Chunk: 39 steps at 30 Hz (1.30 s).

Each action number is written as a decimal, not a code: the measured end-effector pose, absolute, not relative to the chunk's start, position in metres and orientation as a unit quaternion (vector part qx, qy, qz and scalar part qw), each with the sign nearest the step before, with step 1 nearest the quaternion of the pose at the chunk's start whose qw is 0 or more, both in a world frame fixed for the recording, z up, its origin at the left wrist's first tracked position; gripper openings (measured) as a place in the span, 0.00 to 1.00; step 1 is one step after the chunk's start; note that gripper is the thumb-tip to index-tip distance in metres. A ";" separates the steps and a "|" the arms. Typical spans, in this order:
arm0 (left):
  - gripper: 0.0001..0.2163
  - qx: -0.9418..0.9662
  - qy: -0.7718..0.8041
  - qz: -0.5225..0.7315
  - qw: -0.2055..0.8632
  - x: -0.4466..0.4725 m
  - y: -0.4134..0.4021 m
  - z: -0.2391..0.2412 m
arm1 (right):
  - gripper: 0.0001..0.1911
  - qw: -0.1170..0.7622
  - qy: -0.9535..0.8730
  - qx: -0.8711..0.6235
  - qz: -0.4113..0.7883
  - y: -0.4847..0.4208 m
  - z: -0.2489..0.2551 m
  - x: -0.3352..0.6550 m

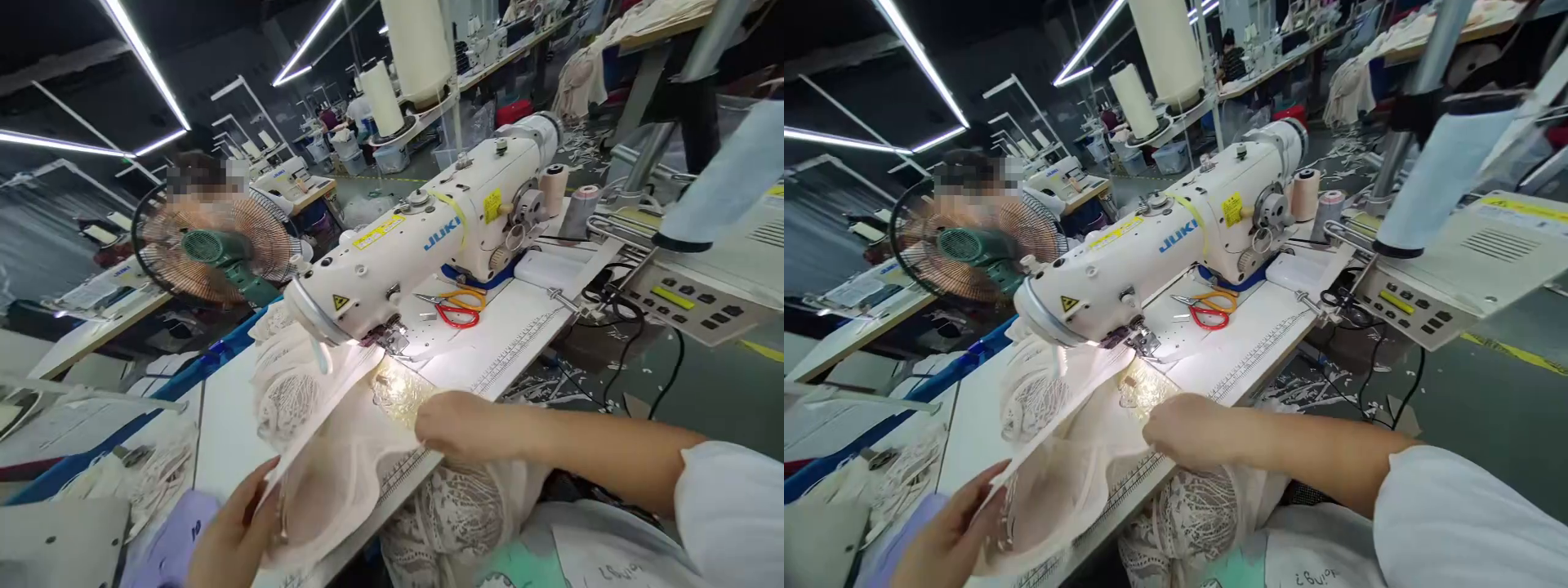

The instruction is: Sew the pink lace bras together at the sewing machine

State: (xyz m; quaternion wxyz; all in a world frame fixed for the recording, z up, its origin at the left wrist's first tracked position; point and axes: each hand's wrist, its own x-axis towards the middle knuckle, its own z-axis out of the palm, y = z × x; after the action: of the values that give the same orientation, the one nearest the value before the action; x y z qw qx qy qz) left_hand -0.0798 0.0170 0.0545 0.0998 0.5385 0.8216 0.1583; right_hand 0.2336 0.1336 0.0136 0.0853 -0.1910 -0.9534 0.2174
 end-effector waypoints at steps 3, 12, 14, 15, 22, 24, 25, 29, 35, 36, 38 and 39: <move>0.22 0.457 0.796 0.227 0.326 -0.070 0.028 0.080 | 0.09 0.091 -0.938 -0.219 0.255 0.149 0.028 0.247; 0.07 0.500 0.858 -0.078 0.085 -0.080 0.086 0.068 | 0.08 0.078 -0.910 -0.372 0.165 0.178 -0.013 0.193; 0.10 0.537 0.840 -0.058 0.057 -0.060 0.101 0.061 | 0.10 0.121 -0.898 -0.409 0.104 0.172 -0.017 0.182; 0.11 0.564 0.823 -0.045 0.056 -0.048 0.109 0.055 | 0.11 0.138 -0.894 -0.418 0.081 0.169 -0.019 0.179; 0.14 0.649 0.756 0.039 0.081 0.010 0.175 0.001 | 0.10 0.162 -0.915 -0.371 0.006 0.138 -0.048 0.165; 0.14 0.627 0.772 0.052 0.087 0.009 0.191 -0.010 | 0.14 0.165 -0.926 -0.340 -0.008 0.136 -0.056 0.163; 0.15 0.615 0.781 0.056 0.092 0.007 0.198 -0.012 | 0.16 0.163 -0.933 -0.321 -0.011 0.138 -0.059 0.163; 0.17 0.598 0.792 0.069 0.106 0.000 0.206 -0.007 | 0.17 0.143 -0.963 -0.227 -0.005 0.157 -0.059 0.166; 0.12 0.710 0.688 0.049 0.142 0.004 0.156 0.004 | 0.16 0.142 -0.979 -0.144 0.030 0.185 -0.053 0.169; 0.12 0.744 0.651 0.045 0.145 0.006 0.147 0.001 | 0.15 0.146 -0.979 -0.140 0.035 0.186 -0.055 0.170; 0.16 0.796 0.590 0.040 0.128 0.008 0.134 -0.009 | 0.14 0.154 -0.978 -0.135 0.042 0.185 -0.059 0.175; 0.18 0.810 0.574 0.039 0.110 0.009 0.130 -0.015 | 0.15 0.160 -0.977 -0.135 0.044 0.184 -0.061 0.178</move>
State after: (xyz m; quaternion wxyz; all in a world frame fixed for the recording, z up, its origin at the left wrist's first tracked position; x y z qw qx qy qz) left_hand 0.0089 0.1300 -0.0148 0.1103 0.8103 0.5742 0.0386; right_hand 0.1785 0.1837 -0.0613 0.1596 -0.1347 -0.9769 0.0443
